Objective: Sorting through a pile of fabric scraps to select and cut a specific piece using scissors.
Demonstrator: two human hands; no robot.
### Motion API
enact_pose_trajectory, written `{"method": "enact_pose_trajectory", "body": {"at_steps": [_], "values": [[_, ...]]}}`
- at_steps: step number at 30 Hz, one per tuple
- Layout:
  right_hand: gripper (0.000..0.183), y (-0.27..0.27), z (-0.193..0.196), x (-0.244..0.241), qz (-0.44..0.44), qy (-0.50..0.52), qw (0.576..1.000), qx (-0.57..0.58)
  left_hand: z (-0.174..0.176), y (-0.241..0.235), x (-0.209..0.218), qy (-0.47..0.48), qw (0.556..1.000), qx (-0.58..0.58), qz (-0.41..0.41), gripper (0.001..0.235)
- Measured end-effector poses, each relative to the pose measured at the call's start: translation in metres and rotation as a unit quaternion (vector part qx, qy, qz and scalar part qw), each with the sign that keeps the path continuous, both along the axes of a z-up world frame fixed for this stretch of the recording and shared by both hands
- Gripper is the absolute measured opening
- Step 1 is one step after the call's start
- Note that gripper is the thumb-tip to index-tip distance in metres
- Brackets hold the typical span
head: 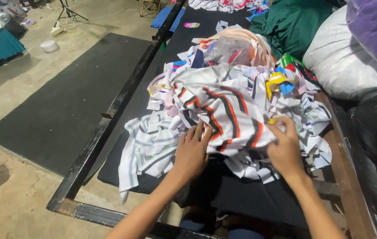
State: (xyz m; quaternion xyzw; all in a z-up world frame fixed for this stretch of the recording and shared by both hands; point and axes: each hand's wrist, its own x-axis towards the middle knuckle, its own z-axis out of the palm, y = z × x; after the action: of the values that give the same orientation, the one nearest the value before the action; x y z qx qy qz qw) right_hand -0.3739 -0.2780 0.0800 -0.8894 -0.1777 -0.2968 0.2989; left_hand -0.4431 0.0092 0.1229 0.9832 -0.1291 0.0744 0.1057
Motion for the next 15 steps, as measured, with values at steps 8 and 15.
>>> {"method": "enact_pose_trajectory", "body": {"at_steps": [8, 15], "values": [[0.018, -0.014, -0.051, -0.039, -0.043, 0.003, 0.978, 0.205, 0.022, -0.019, -0.031, 0.106, 0.991, 0.041, -0.076, 0.083], [0.034, -0.013, -0.068, -0.031, 0.015, 0.193, 0.796, 0.573, 0.021, -0.068, 0.053, 0.065, 0.997, 0.016, 0.044, 0.078]]}}
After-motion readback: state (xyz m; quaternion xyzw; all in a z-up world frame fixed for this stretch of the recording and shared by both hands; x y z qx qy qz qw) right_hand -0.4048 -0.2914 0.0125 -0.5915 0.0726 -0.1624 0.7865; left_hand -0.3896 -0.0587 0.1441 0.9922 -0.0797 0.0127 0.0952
